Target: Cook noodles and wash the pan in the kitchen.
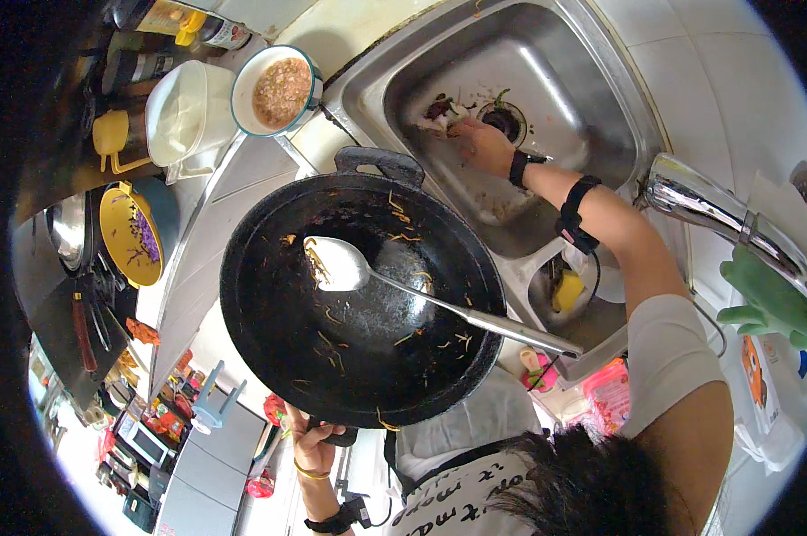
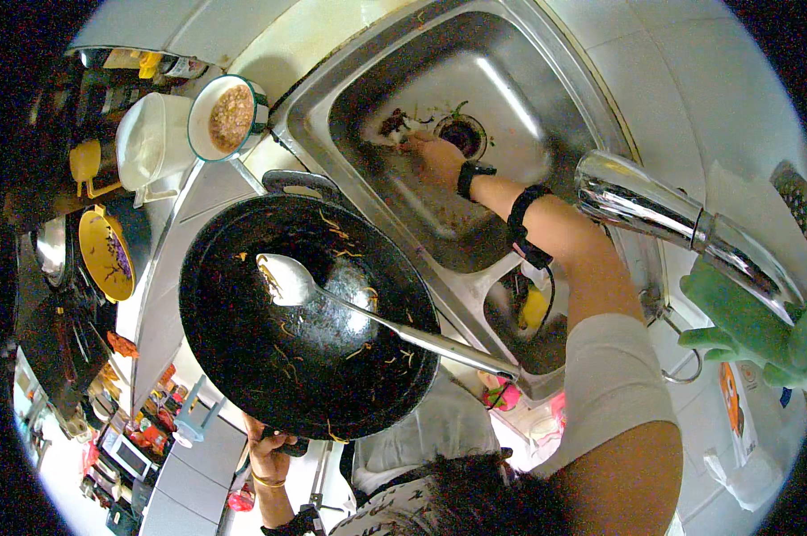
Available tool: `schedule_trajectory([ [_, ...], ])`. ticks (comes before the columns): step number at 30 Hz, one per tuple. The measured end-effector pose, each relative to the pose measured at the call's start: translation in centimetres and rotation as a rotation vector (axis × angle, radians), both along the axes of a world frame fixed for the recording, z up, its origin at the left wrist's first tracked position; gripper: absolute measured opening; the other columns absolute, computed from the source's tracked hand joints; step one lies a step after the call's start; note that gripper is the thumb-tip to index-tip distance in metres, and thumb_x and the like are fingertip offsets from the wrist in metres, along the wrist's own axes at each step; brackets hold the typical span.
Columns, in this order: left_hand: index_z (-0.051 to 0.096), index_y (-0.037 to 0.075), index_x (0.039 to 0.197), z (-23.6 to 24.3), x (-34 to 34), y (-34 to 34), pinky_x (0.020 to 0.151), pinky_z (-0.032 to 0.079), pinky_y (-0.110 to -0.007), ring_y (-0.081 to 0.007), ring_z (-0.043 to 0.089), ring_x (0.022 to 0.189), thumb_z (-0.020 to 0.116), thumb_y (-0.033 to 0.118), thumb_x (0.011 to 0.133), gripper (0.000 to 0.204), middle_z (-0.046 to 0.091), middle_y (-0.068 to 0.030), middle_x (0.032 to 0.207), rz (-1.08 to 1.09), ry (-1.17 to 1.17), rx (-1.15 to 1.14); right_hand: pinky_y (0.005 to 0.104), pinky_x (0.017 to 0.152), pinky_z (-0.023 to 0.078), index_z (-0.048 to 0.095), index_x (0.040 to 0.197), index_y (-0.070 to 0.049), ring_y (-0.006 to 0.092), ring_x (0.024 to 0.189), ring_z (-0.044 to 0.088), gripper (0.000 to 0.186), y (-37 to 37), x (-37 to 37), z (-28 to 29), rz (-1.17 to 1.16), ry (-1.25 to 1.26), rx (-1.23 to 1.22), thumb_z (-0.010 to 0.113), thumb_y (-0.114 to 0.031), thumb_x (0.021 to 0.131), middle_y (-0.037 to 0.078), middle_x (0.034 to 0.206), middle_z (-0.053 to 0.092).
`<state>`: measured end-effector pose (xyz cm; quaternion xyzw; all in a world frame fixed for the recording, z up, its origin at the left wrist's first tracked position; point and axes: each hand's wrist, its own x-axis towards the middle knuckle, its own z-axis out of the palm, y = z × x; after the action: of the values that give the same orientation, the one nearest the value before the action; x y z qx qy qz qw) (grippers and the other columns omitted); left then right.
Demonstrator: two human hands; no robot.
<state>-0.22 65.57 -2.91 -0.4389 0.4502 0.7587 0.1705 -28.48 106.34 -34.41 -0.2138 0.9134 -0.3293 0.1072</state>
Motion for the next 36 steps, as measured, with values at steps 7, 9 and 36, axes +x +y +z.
schedule_trajectory([
  [7,0.025,0.018,0.147,0.2,-0.3,0.2,0.065,0.057,-0.033,-0.0188,0.061,0.069,0.047,-0.017,0.064,0.092,0.062,-0.0119,0.101,0.004,-0.044,-0.053,0.0392,0.078,0.05,0.058,0.111,-0.015,0.0346,0.095,0.058,0.034,5.4,-4.3,0.0,-0.453,-0.087,0.318,0.064,-0.017,0.077,0.013,0.111,0.055],
  [9,0.025,0.017,0.147,-0.1,-0.7,0.0,0.063,0.056,-0.033,-0.0195,0.062,0.069,0.048,-0.017,0.065,0.092,0.062,-0.0123,0.103,-0.037,-0.018,-0.014,0.0395,0.08,0.05,0.057,0.114,-0.016,0.0346,0.098,0.057,0.034,8.5,-4.3,-3.1,-0.295,0.029,0.423,0.061,-0.016,0.08,0.013,0.114,0.053],
  [36,0.036,0.011,0.139,-0.4,1.9,-0.5,0.057,0.054,-0.03,-0.0207,0.061,0.064,0.046,-0.015,0.061,0.083,0.062,-0.011,0.101,0.036,0.027,-0.041,0.0357,0.077,0.05,0.061,0.114,-0.003,0.0198,0.084,0.063,0.036,0.1,-5.5,5.1,-0.143,-0.36,-0.037,0.069,-0.018,0.082,0.013,0.093,0.064],
])
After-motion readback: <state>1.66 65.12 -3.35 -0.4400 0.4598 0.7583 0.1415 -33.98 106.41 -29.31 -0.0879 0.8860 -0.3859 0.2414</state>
